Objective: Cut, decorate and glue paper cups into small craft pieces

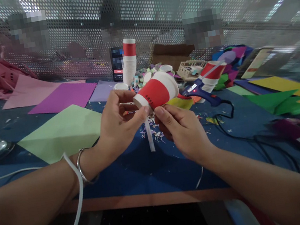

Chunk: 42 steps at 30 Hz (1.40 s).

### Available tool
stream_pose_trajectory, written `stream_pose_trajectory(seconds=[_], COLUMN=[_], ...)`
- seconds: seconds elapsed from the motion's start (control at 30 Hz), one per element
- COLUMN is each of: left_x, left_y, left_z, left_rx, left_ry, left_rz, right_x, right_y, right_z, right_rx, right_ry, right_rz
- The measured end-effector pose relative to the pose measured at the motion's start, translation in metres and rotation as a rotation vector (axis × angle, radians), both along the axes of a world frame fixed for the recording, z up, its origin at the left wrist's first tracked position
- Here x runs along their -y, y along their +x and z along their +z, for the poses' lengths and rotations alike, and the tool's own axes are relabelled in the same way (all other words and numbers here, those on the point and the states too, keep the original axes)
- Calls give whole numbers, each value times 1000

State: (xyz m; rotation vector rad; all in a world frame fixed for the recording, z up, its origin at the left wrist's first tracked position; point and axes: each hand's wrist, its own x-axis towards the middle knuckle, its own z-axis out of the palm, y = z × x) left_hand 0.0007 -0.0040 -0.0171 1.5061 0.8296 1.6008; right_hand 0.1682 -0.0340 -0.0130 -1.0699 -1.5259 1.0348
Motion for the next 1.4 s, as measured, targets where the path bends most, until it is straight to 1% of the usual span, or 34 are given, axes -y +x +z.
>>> stream_pose_trajectory(seconds=[0.1, 0.2, 0.43, 0.57, 0.83, 0.9, 1.03, 1.13, 1.23, 1.4], left_x=[-4, -3, 0, -1, -2, -2, 0, 3, 5, 6], left_y=[-1, -1, 0, -1, -4, -5, -5, -2, 1, 0], left_z=[-2, -3, -1, -1, -3, -5, -7, -7, -8, -15], left_rx=[42, 32, 50, 39, -43, -54, -73, -51, -48, -124], left_ry=[-47, -98, -90, -43, 118, 148, 182, 201, 216, 238], left_rz=[3, -8, 19, 35, 79, 61, -14, -31, -10, 26], right_x=[1, 2, -1, -2, -1, -1, -1, 0, 1, 2], right_y=[0, 0, 3, 2, 1, 1, 0, 0, -1, 0], right_z=[1, 2, 2, 1, 3, 4, 6, 6, 5, 0], right_rx=[-14, -33, -28, -58, -123, -135, -151, -182, -190, -125], right_ry=[2, 19, 4, -35, -80, -91, -120, -115, -82, -42], right_rz=[-1, -4, 11, 48, 67, 75, 82, 83, 71, 55])
